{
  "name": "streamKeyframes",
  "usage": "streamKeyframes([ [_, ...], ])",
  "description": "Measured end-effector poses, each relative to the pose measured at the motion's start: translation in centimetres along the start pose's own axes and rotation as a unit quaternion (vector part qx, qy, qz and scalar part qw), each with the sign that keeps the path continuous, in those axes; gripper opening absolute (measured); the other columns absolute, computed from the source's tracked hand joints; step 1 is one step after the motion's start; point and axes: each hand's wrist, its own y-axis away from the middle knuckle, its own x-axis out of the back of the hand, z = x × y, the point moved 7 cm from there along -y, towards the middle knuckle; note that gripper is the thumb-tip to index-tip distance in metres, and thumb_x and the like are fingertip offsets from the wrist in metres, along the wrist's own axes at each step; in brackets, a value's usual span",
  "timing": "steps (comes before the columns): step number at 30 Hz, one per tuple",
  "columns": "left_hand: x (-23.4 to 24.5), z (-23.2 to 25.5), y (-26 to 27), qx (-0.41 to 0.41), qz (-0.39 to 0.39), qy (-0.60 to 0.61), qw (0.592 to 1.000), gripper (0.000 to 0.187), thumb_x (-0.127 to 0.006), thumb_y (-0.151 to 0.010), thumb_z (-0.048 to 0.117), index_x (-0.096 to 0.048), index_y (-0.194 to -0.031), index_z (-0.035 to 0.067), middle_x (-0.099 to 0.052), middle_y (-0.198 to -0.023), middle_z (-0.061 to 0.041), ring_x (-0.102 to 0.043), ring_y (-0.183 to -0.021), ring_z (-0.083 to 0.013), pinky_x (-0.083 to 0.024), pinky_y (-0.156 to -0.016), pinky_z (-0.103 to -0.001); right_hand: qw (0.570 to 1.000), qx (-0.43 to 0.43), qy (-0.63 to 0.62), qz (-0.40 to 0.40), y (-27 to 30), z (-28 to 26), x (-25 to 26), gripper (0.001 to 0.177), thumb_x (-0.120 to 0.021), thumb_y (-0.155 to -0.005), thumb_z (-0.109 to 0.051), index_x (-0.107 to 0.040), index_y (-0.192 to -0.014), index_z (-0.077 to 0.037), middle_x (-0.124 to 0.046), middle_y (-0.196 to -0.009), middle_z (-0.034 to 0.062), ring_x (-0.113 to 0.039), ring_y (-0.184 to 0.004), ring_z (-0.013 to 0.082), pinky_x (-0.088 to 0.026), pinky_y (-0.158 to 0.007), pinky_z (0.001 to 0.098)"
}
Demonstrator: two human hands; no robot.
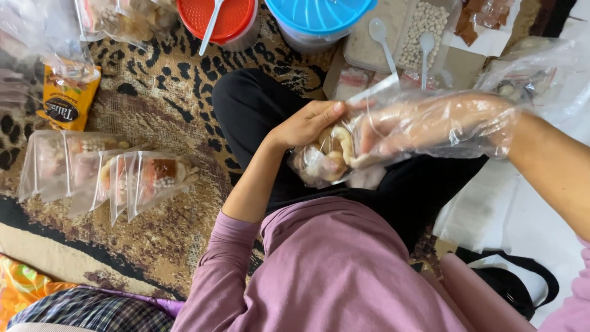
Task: A person wearing plastic gloves is manually packaging various snack items, including crackers and nuts, into small plastic bags while sitting on the floor.
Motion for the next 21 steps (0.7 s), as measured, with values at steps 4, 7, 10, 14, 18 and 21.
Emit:
streamKeyframes([
  [4,0.8,1.9,-0.1,-0.043,0.04,0.013,0.998,0.05,-0.036,-0.113,0.041,-0.055,-0.146,0.008,-0.068,-0.133,-0.011,-0.066,-0.118,-0.0166,-0.057,-0.1,-0.029,0.984,0.026,0.093,0.146,2.1,-2.0,2.3,0.015,-0.073,-0.082,-0.023,-0.078,-0.093,-0.015,-0.054,-0.129,-0.0107,-0.061,-0.105,0.0146,-0.044,-0.088,0.0349],
  [7,0.9,2.5,-0.4,-0.052,0.057,-0.017,0.997,0.052,-0.035,-0.112,0.042,-0.057,-0.144,0.008,-0.069,-0.131,-0.009,-0.065,-0.114,-0.0135,-0.056,-0.095,-0.027,0.981,-0.018,0.113,0.157,2.8,-1.7,3.0,0.013,-0.068,-0.088,-0.023,-0.078,-0.091,-0.015,-0.071,-0.089,0.0004,-0.061,-0.086,0.0162,-0.042,-0.082,0.0331],
  [10,0.0,3.5,-0.5,-0.061,0.042,-0.027,0.997,0.053,-0.033,-0.113,0.042,-0.056,-0.146,0.008,-0.062,-0.141,-0.009,-0.059,-0.127,-0.0162,-0.05,-0.107,-0.03,0.979,-0.032,0.15,0.13,3.2,-1.7,2.4,0.02,-0.06,-0.09,-0.027,-0.076,-0.098,-0.019,-0.068,-0.094,0.0004,-0.059,-0.089,0.0171,-0.042,-0.083,0.0338],
  [14,-0.6,3.6,-0.5,-0.08,0.019,-0.035,0.996,0.053,-0.029,-0.115,0.041,-0.054,-0.146,0.005,-0.055,-0.152,-0.01,-0.053,-0.143,-0.0223,-0.042,-0.124,-0.038,0.996,-0.007,0.044,0.083,1.6,-0.4,1.7,0.022,-0.057,-0.08,-0.014,-0.073,-0.095,-0.011,-0.062,-0.143,-0.0105,-0.056,-0.099,0.0194,-0.043,-0.084,0.0372],
  [18,-0.8,4.5,0.3,-0.084,0.083,-0.038,0.992,0.043,-0.039,-0.116,0.037,-0.068,-0.136,0.011,-0.072,-0.127,-0.018,-0.065,-0.123,-0.03,-0.051,-0.105,-0.045,0.99,0.034,0.128,0.058,-1.2,0.6,2.0,0.025,-0.058,-0.084,-0.027,-0.071,-0.102,-0.016,-0.071,-0.127,-0.004,-0.063,-0.102,0.0227,-0.048,-0.086,0.0391],
  [21,-0.5,4.4,0.4,-0.077,0.089,-0.041,0.992,0.043,-0.04,-0.115,0.035,-0.068,-0.135,0.01,-0.072,-0.126,-0.021,-0.065,-0.123,-0.0341,-0.05,-0.106,-0.048,0.966,0.088,0.245,0.018,-1.4,0.1,1.3,0.032,-0.059,-0.09,-0.045,-0.07,-0.112,-0.025,-0.083,-0.102,0.0067,-0.074,-0.106,0.028,-0.056,-0.091,0.0423],
])
